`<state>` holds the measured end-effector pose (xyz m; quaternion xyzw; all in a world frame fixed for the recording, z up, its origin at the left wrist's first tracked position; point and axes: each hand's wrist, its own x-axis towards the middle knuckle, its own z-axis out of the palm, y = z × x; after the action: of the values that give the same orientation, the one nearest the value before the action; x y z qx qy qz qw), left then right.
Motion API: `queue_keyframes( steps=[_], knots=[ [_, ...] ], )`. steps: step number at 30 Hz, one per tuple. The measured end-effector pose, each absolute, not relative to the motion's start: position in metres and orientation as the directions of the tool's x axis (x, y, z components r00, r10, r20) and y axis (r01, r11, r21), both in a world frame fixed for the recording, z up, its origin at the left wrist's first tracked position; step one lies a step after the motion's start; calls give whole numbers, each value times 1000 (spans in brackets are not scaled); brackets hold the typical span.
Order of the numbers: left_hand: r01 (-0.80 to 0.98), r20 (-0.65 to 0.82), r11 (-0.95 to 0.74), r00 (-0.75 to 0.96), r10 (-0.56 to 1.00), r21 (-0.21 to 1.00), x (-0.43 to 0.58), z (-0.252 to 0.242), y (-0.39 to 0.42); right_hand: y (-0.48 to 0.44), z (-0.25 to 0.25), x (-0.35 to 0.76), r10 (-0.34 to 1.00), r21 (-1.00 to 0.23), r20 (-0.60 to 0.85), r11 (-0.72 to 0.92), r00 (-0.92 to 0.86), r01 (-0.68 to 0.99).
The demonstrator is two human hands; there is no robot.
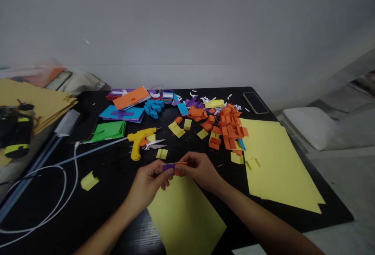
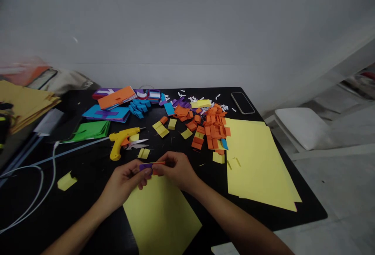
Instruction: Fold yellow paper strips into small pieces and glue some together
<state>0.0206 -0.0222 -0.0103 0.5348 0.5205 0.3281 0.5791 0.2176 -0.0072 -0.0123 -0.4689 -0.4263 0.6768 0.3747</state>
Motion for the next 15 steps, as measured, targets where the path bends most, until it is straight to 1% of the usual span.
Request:
queue_keyframes(
  steps=[5,7,9,10,12,13,15],
  knots=[
    [190,-244,197,267,932,962,21,-11,-22,-5,-12,220,909,-952,-282,-306,-308,-30],
    [204,-244,191,278,929,960,21,-12,-23,-1,-10,226,921,-967,-248,-254,-300,23],
    [246,-244,176,280,928,953,20,-10,-25,6,-6,234,959,-982,-176,-156,-221,105],
    [293,-238,152,286,928,944,19,-9,-26,10,-5,240,982,-979,-120,-93,-146,180],
    [444,-207,46,323,923,895,16,-3,-29,19,-1,251,998,-913,55,48,4,405],
    [530,-185,-34,354,917,847,13,1,-31,24,0,256,991,-853,130,91,40,513],
    [688,-172,-163,391,904,707,7,8,-36,30,3,263,962,-706,268,161,50,690]
  ],
)
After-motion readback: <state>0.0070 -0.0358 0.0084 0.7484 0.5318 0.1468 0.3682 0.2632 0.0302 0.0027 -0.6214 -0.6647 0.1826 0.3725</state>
